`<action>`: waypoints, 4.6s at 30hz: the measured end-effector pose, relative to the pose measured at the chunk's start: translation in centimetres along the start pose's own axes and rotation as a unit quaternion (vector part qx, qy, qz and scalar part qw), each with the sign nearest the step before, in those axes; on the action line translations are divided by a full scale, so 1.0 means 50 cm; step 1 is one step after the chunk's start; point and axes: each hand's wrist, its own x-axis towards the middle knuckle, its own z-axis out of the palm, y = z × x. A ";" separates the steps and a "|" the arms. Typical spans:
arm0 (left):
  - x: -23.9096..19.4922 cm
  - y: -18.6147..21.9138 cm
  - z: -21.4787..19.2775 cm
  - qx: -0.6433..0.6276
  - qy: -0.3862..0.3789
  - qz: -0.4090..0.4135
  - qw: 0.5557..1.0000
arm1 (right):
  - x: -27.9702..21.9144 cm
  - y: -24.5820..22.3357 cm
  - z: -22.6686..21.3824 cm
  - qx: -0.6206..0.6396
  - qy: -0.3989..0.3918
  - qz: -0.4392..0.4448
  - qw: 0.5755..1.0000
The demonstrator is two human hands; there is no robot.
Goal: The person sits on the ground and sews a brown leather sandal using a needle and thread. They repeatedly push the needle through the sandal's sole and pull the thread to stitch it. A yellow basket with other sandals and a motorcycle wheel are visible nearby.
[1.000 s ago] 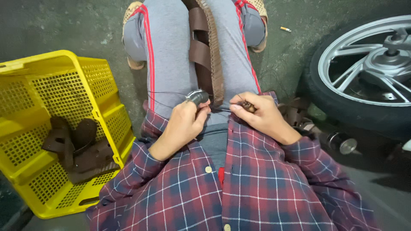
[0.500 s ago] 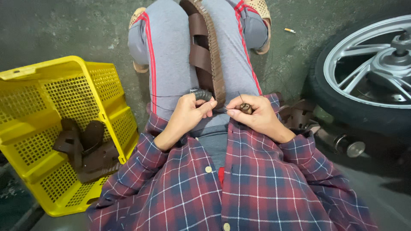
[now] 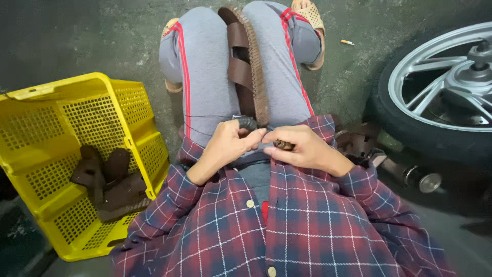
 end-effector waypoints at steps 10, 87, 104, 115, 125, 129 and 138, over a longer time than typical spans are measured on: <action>-0.013 0.018 -0.014 -0.091 0.007 -0.023 0.996 | -0.007 -0.021 -0.020 -0.458 -0.084 0.021 0.885; -0.072 0.083 -0.120 0.424 0.306 0.198 0.829 | 0.002 -0.002 -0.058 -0.430 -0.086 0.020 0.898; 0.061 -0.027 -0.019 0.335 0.171 0.421 0.825 | 0.050 -0.048 -0.098 -0.525 -0.121 -0.035 0.842; 0.080 -0.030 0.010 0.335 0.200 0.449 0.804 | 0.045 -0.044 -0.090 -0.571 -0.163 -0.005 0.805; 0.055 -0.006 -0.024 0.342 0.178 0.445 0.808 | 0.060 0.000 -0.075 -0.509 -0.075 -0.123 0.849; 0.002 -0.006 -0.049 0.361 0.135 0.414 0.824 | 0.049 -0.018 -0.071 -0.491 -0.084 -0.126 0.858; -0.032 0.056 -0.065 -0.101 -0.115 0.297 0.942 | 0.022 -0.013 -0.054 -0.485 -0.058 -0.148 0.860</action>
